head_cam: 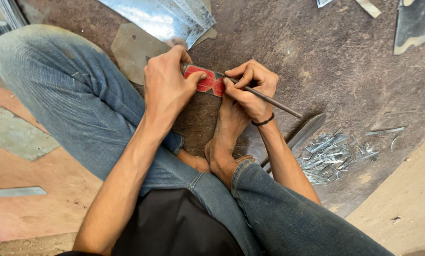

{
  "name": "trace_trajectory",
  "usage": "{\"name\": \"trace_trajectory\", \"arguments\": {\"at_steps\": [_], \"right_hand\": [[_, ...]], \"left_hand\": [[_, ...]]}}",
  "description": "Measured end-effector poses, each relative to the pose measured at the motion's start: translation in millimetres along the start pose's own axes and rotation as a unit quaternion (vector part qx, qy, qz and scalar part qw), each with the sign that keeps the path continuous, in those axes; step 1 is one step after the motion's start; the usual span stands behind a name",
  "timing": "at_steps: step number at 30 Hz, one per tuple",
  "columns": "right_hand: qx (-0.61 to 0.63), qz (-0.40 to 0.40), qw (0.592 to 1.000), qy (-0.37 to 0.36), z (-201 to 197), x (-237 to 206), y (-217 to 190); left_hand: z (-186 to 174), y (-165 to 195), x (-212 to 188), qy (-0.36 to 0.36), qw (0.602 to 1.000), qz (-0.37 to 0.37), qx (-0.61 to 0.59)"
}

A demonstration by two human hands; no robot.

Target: The person sits on the floor of a workshop and traces around a shaped metal template onto small galvanized sheet pieces using a pointed scribe. They then cut the sheet metal along the marked lines with shears, set finished pieces aside, and stack completed pieces with others.

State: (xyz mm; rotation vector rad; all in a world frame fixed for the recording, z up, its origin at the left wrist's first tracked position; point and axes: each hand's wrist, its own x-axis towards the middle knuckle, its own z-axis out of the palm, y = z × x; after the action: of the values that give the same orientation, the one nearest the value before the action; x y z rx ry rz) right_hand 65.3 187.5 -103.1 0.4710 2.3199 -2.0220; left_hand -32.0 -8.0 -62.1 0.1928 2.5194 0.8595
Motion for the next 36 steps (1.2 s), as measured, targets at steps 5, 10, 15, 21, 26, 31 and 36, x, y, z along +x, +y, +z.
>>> {"name": "trace_trajectory", "arguments": {"at_steps": [5, 10, 15, 21, 26, 31, 36], "right_hand": [[0.004, 0.010, 1.000, 0.000, 5, 2, -1], [-0.003, 0.017, 1.000, -0.004, 6, 5, -1], [-0.017, -0.006, 1.000, -0.013, 10, 10, -8], [-0.102, -0.026, 0.993, -0.061, 9, 12, -18], [-0.137, -0.036, 0.975, -0.170, -2, 27, -21], [-0.110, -0.009, 0.970, -0.215, -23, 39, -13], [-0.171, -0.032, 0.968, -0.183, -25, 33, -14]], "left_hand": [[-1, -1, 2, 0.003, 1.000, 0.004, 0.001], [-1, -1, 5, -0.007, 1.000, -0.004, 0.000], [-2, -3, 8, -0.017, 1.000, -0.018, -0.003], [1, -7, 8, 0.010, 1.000, 0.014, -0.010], [3, -14, 6, 0.023, 0.999, 0.017, -0.021], [7, -20, 1, 0.020, 0.999, 0.021, -0.016], [-1, -24, 1, -0.017, 1.000, 0.007, -0.010]]}}
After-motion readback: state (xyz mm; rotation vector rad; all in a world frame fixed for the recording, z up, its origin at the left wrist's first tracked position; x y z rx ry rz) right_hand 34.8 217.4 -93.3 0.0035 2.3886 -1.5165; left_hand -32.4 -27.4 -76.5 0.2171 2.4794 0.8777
